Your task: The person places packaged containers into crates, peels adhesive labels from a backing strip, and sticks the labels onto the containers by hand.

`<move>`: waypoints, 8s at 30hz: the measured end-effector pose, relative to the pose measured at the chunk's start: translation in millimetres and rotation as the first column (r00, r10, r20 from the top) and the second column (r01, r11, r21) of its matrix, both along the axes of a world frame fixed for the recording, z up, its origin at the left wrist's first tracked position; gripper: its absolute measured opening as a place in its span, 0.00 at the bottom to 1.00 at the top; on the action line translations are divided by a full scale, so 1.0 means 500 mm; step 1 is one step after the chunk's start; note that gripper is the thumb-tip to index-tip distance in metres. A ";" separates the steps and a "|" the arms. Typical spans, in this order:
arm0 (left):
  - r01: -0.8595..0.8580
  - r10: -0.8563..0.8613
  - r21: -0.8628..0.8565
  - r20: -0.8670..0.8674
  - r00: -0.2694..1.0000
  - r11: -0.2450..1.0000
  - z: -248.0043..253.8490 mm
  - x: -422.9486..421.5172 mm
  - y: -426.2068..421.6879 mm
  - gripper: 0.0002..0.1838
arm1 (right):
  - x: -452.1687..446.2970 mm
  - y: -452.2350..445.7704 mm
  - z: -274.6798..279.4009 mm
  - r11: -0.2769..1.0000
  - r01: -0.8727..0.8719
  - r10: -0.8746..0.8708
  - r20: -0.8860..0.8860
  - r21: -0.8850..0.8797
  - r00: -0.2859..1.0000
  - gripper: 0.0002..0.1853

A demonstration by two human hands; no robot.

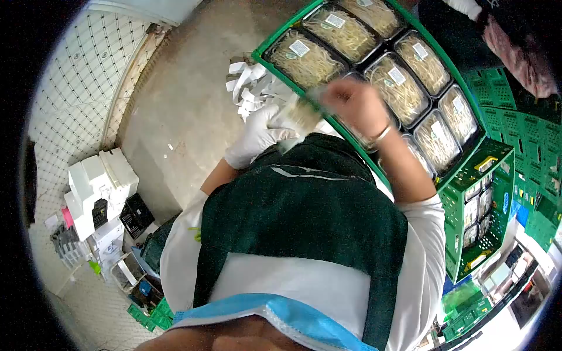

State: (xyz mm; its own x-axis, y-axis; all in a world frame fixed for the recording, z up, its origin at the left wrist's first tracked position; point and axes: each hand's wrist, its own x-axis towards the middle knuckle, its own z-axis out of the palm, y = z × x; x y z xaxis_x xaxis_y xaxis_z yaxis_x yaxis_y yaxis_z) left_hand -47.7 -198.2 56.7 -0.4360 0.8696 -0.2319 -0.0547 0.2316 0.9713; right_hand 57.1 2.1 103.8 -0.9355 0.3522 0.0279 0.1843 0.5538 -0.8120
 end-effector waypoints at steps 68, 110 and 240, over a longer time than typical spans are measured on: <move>-0.330 0.338 -0.092 0.397 0.853 0.940 -0.049 -0.137 0.018 0.09 | -0.234 0.412 -0.250 0.429 0.113 -0.512 0.139 0.896 0.848 0.37; -0.347 0.370 -0.139 0.207 0.906 0.927 -0.047 -0.092 -0.018 0.10 | -0.231 0.425 -0.289 0.632 0.000 -0.457 0.373 0.775 0.808 0.35; 0.329 -0.327 -0.062 0.035 0.944 0.942 0.030 0.239 0.324 0.09 | 0.409 0.320 -0.019 0.793 0.577 -0.586 -0.012 0.197 0.810 0.05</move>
